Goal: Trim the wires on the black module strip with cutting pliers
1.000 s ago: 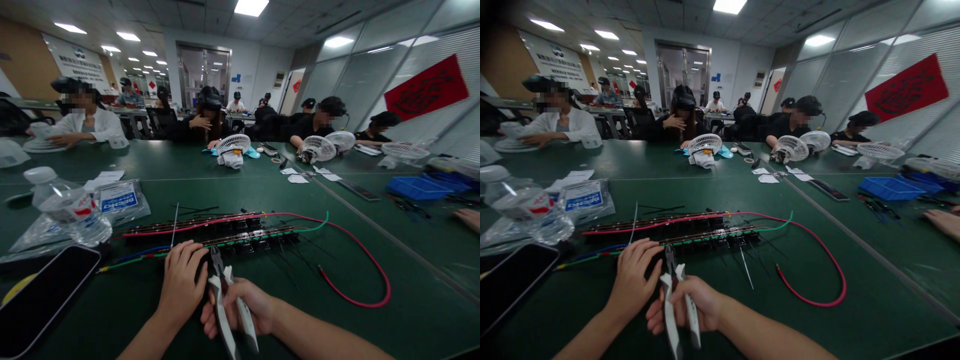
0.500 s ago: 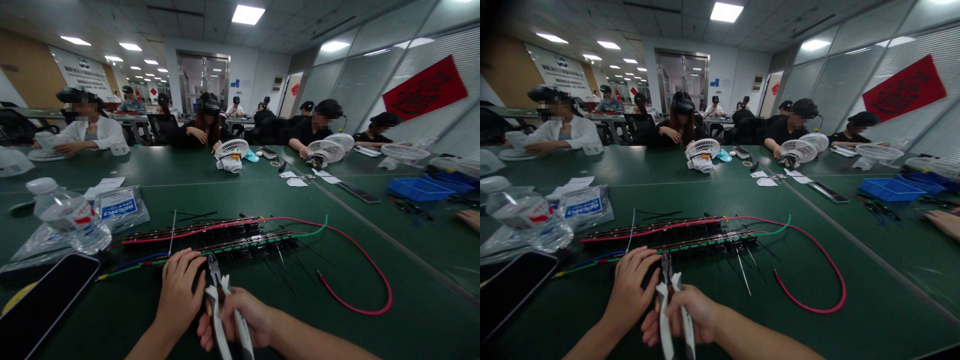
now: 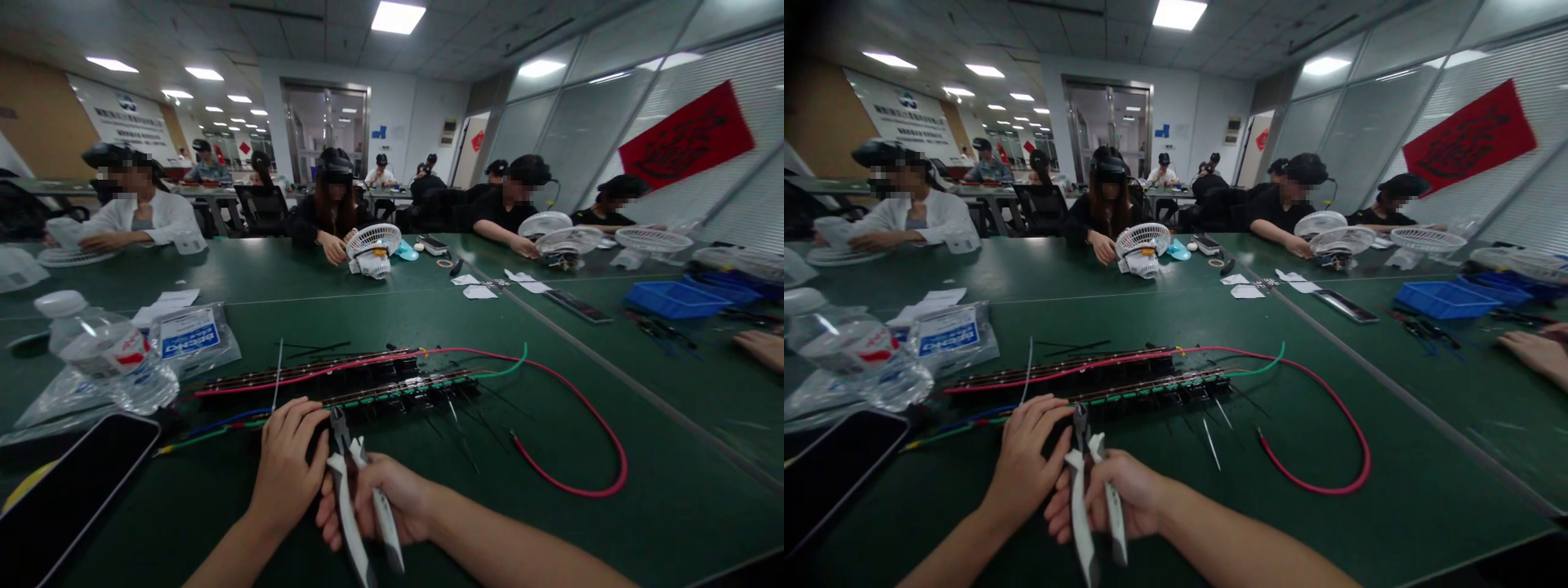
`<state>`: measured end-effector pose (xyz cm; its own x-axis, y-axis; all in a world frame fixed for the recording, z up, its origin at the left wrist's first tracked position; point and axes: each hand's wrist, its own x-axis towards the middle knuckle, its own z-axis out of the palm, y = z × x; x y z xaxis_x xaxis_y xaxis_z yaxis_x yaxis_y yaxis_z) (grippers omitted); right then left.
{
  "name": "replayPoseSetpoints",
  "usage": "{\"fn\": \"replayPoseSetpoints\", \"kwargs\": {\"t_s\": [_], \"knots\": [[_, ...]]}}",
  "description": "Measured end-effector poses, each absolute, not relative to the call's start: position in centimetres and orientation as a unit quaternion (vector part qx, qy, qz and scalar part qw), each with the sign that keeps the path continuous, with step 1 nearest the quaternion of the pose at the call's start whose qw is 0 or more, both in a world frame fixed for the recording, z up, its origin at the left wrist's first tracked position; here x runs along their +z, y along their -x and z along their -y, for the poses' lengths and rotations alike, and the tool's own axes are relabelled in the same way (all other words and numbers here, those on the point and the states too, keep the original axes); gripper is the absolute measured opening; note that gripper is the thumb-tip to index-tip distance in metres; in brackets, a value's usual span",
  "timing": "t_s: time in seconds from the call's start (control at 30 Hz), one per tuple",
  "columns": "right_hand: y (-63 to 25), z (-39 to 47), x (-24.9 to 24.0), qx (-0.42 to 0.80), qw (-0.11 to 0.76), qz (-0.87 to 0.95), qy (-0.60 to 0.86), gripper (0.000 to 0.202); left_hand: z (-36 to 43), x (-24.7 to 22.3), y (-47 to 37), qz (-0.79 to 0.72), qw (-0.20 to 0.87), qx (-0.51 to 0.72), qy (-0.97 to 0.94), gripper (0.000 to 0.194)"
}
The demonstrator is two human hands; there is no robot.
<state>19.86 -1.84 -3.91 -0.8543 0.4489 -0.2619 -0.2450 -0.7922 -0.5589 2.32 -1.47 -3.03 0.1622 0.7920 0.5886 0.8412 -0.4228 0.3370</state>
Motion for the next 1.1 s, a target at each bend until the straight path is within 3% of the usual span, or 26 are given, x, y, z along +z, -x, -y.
{"fn": "replayPoseSetpoints", "kwargs": {"t_s": [1.1], "knots": [[-22.8,0.8,-1.6,0.911,0.111,0.314,0.242,0.042,1.4,-2.3,-3.2,0.497,-0.04,-0.418,0.759,0.027]]}}
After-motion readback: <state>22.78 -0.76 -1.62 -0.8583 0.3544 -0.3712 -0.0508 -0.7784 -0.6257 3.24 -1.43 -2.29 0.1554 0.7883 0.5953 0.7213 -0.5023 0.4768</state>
